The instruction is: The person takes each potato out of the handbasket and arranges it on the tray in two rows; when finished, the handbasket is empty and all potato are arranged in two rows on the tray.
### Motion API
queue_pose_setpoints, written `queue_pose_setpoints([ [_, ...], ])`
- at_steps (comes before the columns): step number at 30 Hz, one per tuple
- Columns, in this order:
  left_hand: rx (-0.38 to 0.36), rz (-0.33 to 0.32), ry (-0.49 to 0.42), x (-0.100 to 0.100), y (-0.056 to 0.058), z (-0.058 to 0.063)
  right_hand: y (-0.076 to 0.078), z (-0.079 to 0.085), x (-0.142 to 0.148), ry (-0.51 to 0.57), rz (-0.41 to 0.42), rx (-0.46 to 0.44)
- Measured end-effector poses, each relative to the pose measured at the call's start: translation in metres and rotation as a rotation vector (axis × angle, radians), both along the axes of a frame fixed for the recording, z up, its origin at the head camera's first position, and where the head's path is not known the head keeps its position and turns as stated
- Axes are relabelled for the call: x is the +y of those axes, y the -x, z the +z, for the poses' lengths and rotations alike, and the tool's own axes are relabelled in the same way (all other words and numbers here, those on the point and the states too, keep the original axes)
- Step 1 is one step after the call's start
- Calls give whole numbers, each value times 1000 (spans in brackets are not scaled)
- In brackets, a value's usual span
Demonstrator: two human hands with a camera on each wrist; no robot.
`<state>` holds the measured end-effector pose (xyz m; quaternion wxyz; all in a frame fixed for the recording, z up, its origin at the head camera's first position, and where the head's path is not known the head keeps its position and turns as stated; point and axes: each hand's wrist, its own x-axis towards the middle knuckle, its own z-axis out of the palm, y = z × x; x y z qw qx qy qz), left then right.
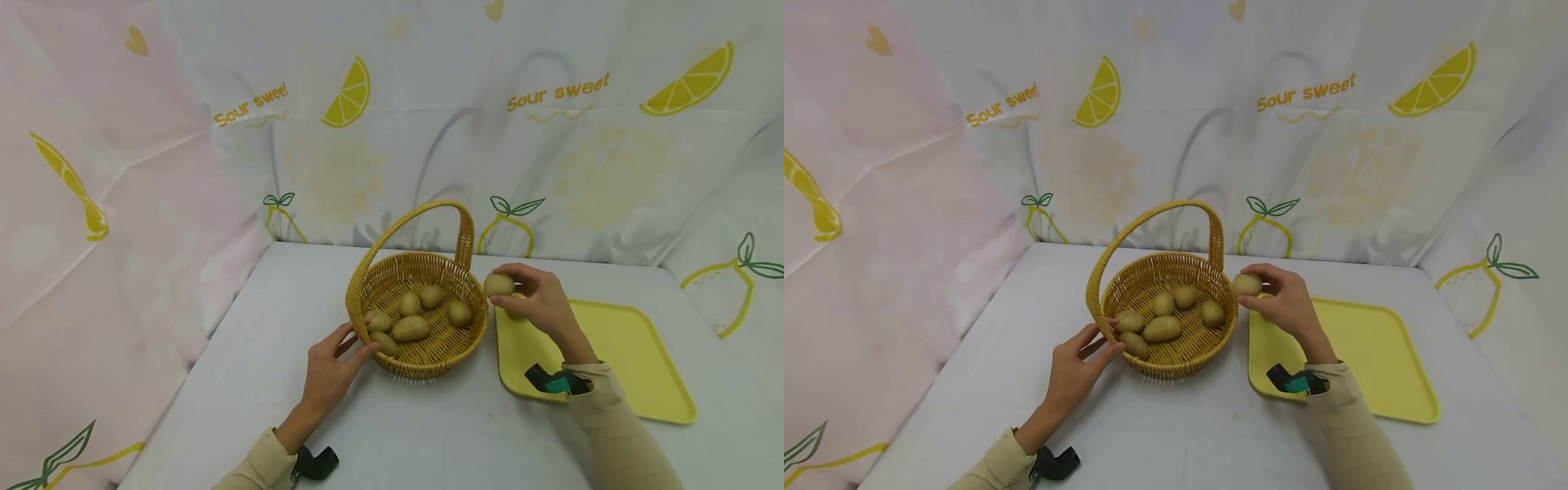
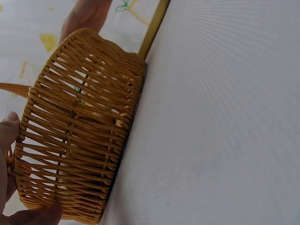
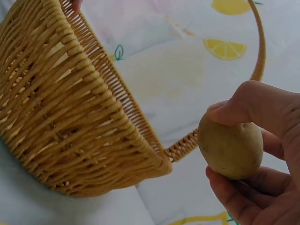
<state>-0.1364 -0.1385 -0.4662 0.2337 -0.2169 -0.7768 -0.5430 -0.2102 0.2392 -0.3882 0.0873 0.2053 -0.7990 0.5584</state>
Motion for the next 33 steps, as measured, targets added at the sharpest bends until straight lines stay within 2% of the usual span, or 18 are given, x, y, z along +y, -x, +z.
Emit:
queue_pose_setpoints([
  [7,1,5,6,0,-1,1,-2,-7,20,-57,-67,13],
  [18,9,6,5,0,-1,-1,-5,-13,46,-29,-103,-11],
  [24,-9,7,3,0,-2,-1,-7,-19,59,-101,-170,-23],
  [33,9,-1,-3,1,-1,1,-10,-27,76,-166,-236,-55],
])
